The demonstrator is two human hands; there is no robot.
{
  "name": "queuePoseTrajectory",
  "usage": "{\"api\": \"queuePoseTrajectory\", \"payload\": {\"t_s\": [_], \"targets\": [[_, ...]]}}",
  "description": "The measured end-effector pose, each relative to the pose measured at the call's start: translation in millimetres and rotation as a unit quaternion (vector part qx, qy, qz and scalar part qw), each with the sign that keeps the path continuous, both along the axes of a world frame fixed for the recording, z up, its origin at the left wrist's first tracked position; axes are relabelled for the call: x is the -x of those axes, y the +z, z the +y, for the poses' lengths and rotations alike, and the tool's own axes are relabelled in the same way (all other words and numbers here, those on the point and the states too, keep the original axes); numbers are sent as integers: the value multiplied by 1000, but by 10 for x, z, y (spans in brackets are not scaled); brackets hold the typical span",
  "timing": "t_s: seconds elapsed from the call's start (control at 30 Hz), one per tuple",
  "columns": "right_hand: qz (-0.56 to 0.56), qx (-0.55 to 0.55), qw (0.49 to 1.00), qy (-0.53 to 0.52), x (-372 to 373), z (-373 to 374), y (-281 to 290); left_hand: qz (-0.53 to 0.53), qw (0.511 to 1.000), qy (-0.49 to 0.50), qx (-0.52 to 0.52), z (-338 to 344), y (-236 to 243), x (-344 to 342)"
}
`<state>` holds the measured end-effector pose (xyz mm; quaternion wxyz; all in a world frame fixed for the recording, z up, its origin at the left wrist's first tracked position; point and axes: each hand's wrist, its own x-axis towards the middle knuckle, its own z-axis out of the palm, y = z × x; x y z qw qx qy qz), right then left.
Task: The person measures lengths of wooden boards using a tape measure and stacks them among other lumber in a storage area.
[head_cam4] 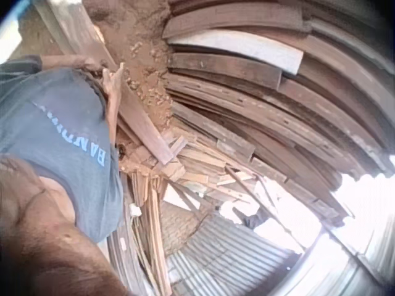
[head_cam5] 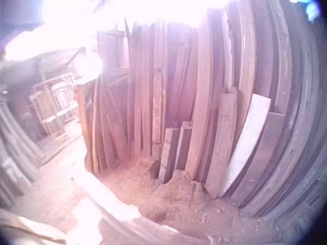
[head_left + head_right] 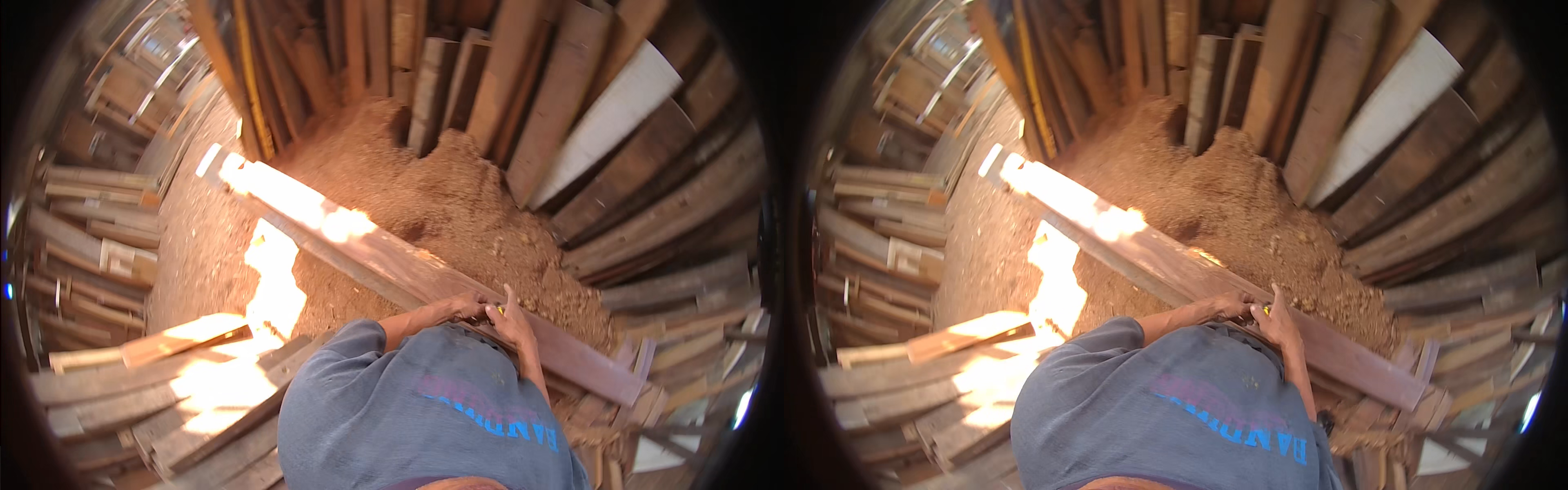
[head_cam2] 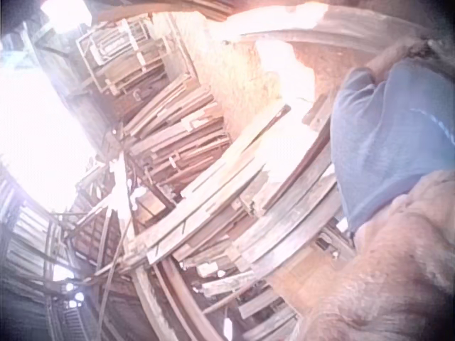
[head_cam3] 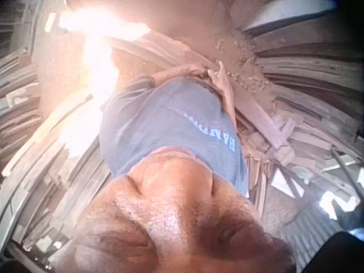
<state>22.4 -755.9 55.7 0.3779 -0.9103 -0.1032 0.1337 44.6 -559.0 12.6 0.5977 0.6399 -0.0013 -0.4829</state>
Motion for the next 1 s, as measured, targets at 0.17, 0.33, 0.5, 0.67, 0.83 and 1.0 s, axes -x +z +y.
{"api": "queuePoseTrajectory", "payload": {"t_s": [0.17, 0.33, 0.5, 0.67, 0.83, 1.0], "targets": [[250, -110, 959, 67, -168, 444, 707, 96, 969, 194, 119, 414, -29, 200], [179, -98, 967, 152, -197, -38, 158, 122, 850, 469, 208, 1306, 77, 5], [284, -14, 951, 121, -163, -627, 414, 44, 612, 770, 175, 2930, 230, 11], [257, 5, 957, 135, -157, -660, 372, -5, 666, 734, 133, 2992, 256, 208], [189, -16, 969, 156, -212, 14, 130, 10, 846, 528, 80, 1671, -153, 303], [182, -52, 968, 166, -228, 437, 173, 77, 831, 541, 102, 971, -165, 291]]}}
